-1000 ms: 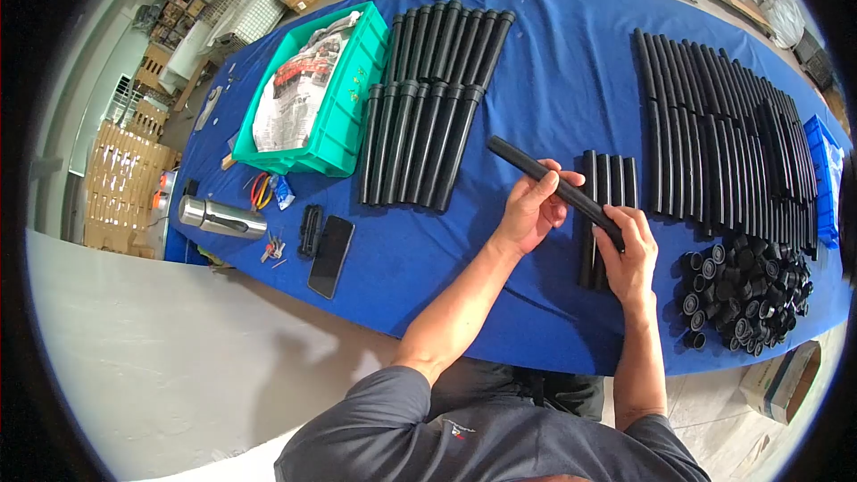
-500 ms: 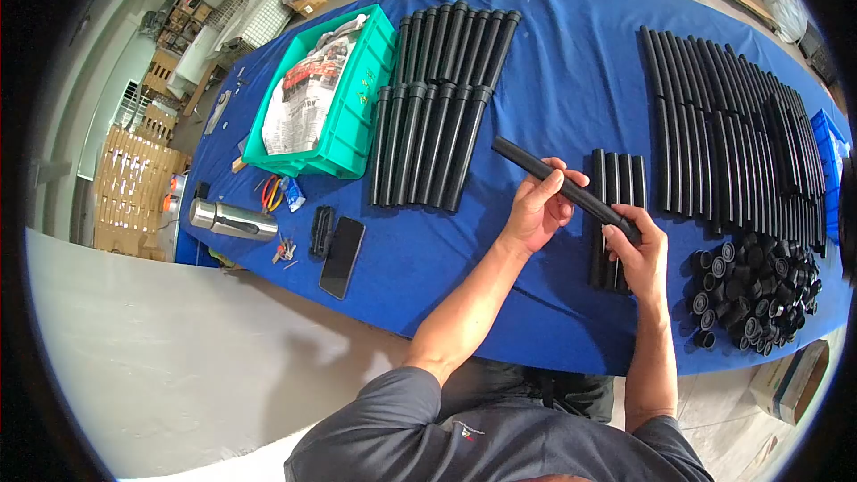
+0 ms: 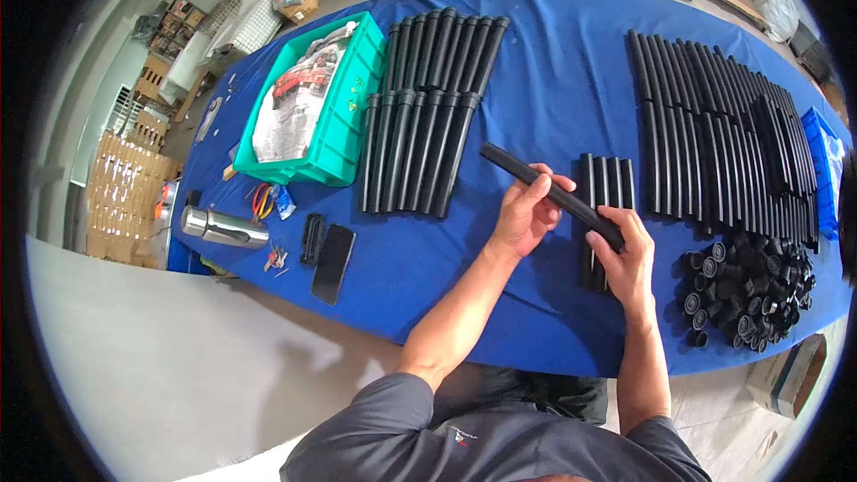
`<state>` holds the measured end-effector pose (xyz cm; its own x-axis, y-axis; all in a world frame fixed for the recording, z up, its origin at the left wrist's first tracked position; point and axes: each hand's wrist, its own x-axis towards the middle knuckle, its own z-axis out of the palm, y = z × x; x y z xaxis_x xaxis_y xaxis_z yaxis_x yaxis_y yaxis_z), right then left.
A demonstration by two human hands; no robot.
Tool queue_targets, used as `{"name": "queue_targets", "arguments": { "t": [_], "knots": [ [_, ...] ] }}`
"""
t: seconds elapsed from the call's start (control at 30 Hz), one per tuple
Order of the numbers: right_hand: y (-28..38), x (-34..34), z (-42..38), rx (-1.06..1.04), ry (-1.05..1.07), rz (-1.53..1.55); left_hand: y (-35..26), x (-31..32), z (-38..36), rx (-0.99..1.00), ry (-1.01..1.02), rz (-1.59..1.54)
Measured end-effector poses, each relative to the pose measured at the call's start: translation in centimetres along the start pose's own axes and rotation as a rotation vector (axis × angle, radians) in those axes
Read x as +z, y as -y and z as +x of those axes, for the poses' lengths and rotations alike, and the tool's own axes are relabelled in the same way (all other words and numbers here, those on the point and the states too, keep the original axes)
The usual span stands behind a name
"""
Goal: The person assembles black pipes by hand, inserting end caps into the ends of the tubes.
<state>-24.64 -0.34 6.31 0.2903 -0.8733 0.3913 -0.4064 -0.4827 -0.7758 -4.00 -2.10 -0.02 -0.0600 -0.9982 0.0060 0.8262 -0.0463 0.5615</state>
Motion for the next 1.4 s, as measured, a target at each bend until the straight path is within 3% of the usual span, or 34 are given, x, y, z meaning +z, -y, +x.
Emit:
{"name": "queue_targets", "arguments": {
  "t": [0.03, 0.13, 0.17, 0.2, 0.27, 0.4, 0.43, 0.53, 0.67, 0.8, 1.4],
  "knots": [
    [-0.7, 0.1, -0.4, 0.192, 0.032, 0.19, -0.1, -0.2, 0.0, 0.002, 0.015, -0.009],
    [-1.1, -0.1, -0.6, 0.483, 0.093, 0.378, -0.1, 0.4, -0.2, 0.022, 0.001, -0.008],
    [-0.7, -0.1, -0.5, 0.345, 0.042, 0.203, -0.1, 0.8, -0.3, 0.008, -0.026, 0.005],
    [-0.7, 0.0, -0.1, -0.013, -0.068, 0.002, -0.1, 1.1, -0.3, -0.01, -0.049, 0.016],
    [-0.8, -0.1, -0.1, -0.07, -0.083, -0.065, -0.1, 0.9, -0.4, -0.049, -0.048, 0.013],
    [-0.7, -0.8, -0.3, 0.396, 0.066, 0.322, -0.4, 0.6, -0.3, -0.019, 0.058, -0.056],
    [-0.7, -0.7, -0.3, 0.352, 0.062, 0.28, -0.3, 1.2, -0.3, -0.017, 0.035, -0.053],
    [-1.2, 0.2, 0.1, -0.191, -0.125, -0.087, 0.1, 1.3, -0.4, -0.036, -0.008, -0.037],
    [-0.2, -0.7, -0.1, 0.272, 0.108, 0.121, -0.3, 0.7, -0.3, -0.017, 0.044, -0.025],
    [-0.9, -0.2, -0.2, -0.054, -0.063, -0.021, 0.0, 1.1, -0.4, -0.019, 0.013, -0.011],
    [-0.9, 0.1, -0.6, -0.001, -0.041, -0.033, 0.1, 1.2, -0.4, -0.005, 0.001, 0.04]
  ]
}}
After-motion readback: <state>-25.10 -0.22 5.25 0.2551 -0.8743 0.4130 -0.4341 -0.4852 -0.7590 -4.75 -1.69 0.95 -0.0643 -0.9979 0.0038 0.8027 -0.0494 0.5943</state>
